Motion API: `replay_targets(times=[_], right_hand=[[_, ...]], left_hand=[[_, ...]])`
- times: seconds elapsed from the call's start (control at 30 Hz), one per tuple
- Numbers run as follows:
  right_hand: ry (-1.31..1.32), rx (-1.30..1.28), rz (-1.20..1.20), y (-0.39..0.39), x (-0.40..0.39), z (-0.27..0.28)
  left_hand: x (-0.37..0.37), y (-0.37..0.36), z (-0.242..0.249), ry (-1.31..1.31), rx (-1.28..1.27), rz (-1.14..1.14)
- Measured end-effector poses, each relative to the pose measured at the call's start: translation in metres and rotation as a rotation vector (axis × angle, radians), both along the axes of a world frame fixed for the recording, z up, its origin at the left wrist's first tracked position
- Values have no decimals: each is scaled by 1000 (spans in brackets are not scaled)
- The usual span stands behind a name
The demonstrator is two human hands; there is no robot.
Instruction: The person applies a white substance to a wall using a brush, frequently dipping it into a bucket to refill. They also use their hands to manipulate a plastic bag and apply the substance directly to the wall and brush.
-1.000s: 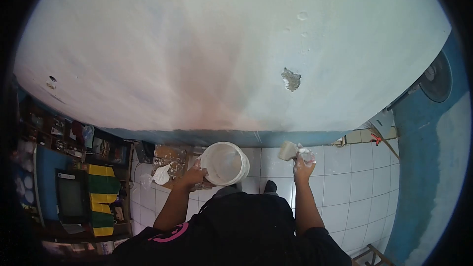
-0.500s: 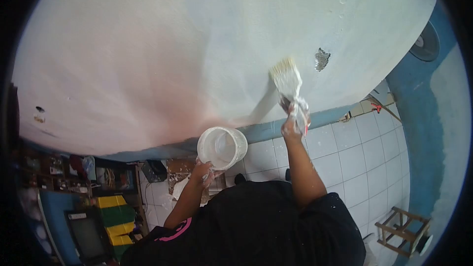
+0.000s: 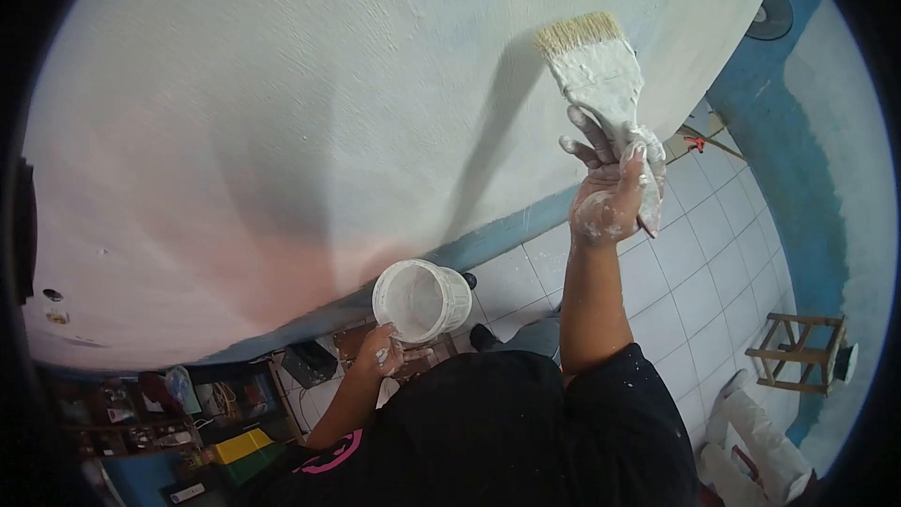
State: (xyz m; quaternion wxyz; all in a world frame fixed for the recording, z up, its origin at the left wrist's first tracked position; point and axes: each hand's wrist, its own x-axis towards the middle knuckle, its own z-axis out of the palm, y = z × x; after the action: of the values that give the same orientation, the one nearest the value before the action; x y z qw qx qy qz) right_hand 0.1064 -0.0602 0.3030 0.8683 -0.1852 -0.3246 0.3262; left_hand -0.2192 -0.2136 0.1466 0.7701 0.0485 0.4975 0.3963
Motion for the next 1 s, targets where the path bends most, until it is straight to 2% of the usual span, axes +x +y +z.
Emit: replay_targets(times=[0.07,0.1,0.13,0.17,0.2,0.23,0.33,0.43,0.5,0.57,0.6,0.63,0.67,0.7,0.73,0.77,0.8,0.83,0.9,0.97,1.0], right_hand=[[-96,-34,-39,11,-7,-49],[-235,-121,-86,17,-9,-98],[-129,-143,-171,19,-20,-157],[141,-333,-17,7,-31,-181],[182,-531,-5,0,-32,-221],[134,-618,21,-6,-33,-250],[90,-878,121,-5,-30,-225],[16,-596,63,10,-17,-81],[-79,-308,28,3,-5,-10],[-8,-75,79,3,-3,10],[4,17,109,1,-4,9],[-52,-33,74,4,-7,-9],[-103,-84,36,11,-13,-44],[17,-207,22,14,-21,-95],[135,-328,8,14,-33,-152],[90,-473,-51,8,-38,-215],[41,-617,-107,3,-40,-254],[56,-702,-32,0,-40,-258],[83,-871,123,-3,-39,-263],[-87,-726,104,22,-24,-215],[25,-643,61,30,-19,-164]], left_hand=[[-4,1,-2,4,-8,-20],[-9,0,-11,-9,-7,-34],[-15,-2,-20,-23,-4,-50],[-22,-3,-28,-77,2,-56],[-29,-4,-36,-135,13,-60],[-33,-3,-40,-192,24,-61],[-29,-1,-20,-31,72,-112],[-30,-1,-19,-54,142,-84],[-28,-2,-18,-54,182,-90],[-22,4,-15,-34,200,-88],[-18,4,-13,-8,188,-85],[-18,2,-12,22,168,-81],[-28,-2,-32,39,144,-92],[-43,-5,-68,57,122,-105],[-45,-5,-70,63,105,-99],[-46,-6,-73,68,88,-93],[-28,-1,-42,64,75,-66],[-15,4,-22,63,62,-40],[-7,8,-14,102,111,-60],[1,12,-10,120,135,-62],[4,14,-8,121,133,-58]])
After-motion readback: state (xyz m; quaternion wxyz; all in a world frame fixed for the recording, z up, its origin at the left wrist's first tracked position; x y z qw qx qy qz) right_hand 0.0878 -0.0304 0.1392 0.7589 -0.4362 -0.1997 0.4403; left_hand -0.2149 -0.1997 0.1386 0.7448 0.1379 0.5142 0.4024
